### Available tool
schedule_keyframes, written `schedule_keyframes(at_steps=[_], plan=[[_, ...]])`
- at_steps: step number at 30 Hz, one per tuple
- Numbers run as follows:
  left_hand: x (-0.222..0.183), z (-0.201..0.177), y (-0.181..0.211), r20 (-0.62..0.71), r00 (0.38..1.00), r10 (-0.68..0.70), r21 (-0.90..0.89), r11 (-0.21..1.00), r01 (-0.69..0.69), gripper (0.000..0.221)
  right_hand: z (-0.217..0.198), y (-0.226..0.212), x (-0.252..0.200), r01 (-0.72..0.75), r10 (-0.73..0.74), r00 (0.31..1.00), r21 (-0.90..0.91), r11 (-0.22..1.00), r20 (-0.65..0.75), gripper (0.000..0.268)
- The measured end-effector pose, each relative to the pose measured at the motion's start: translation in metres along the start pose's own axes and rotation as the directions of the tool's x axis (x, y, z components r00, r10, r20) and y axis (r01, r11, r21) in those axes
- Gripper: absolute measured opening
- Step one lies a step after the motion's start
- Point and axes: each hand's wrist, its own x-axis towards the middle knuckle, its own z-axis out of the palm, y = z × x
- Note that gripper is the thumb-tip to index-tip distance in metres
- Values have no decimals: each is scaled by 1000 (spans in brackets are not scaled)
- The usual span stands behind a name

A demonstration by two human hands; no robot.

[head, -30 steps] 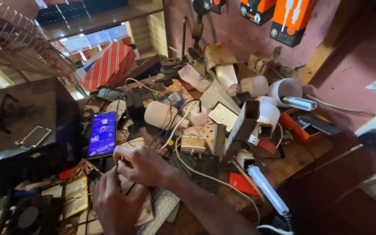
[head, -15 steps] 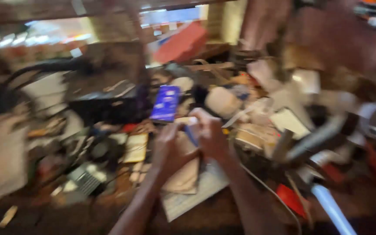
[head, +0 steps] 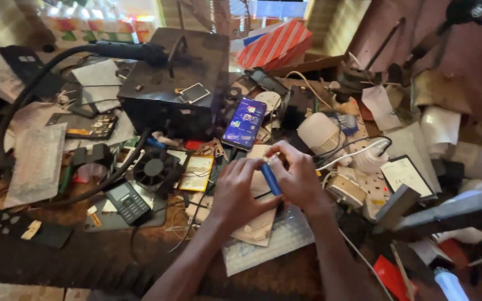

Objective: Soldering wires onto a small blue battery component at a repair workbench.

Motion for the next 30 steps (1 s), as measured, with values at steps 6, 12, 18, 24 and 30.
schedule_keyframes(at_steps=[6, 12, 18, 24, 30], plan=[[0, 6, -6, -49, 998, 25, 50, 998, -23, 63, -2, 0, 1, 59, -58, 994, -14, 998, 88, 18], [1, 4, -5, -74, 996, 44, 49, 998, -41, 63, -2, 1, 0, 95, -88, 982, -34, 995, 167, 17], [3, -2, 1, -108, 992, 61, 46, 997, -56, 61, -3, 0, 0, 92, -75, 976, -73, 993, 206, 18], [5, -3, 4, -124, 991, 53, -29, 998, -57, 60, -1, 11, 1, 73, -69, 981, -18, 997, 182, 16], [6, -4, 4, -101, 994, 41, -41, 998, -45, 59, -3, -1, -1, 73, -70, 987, -16, 997, 145, 12]])
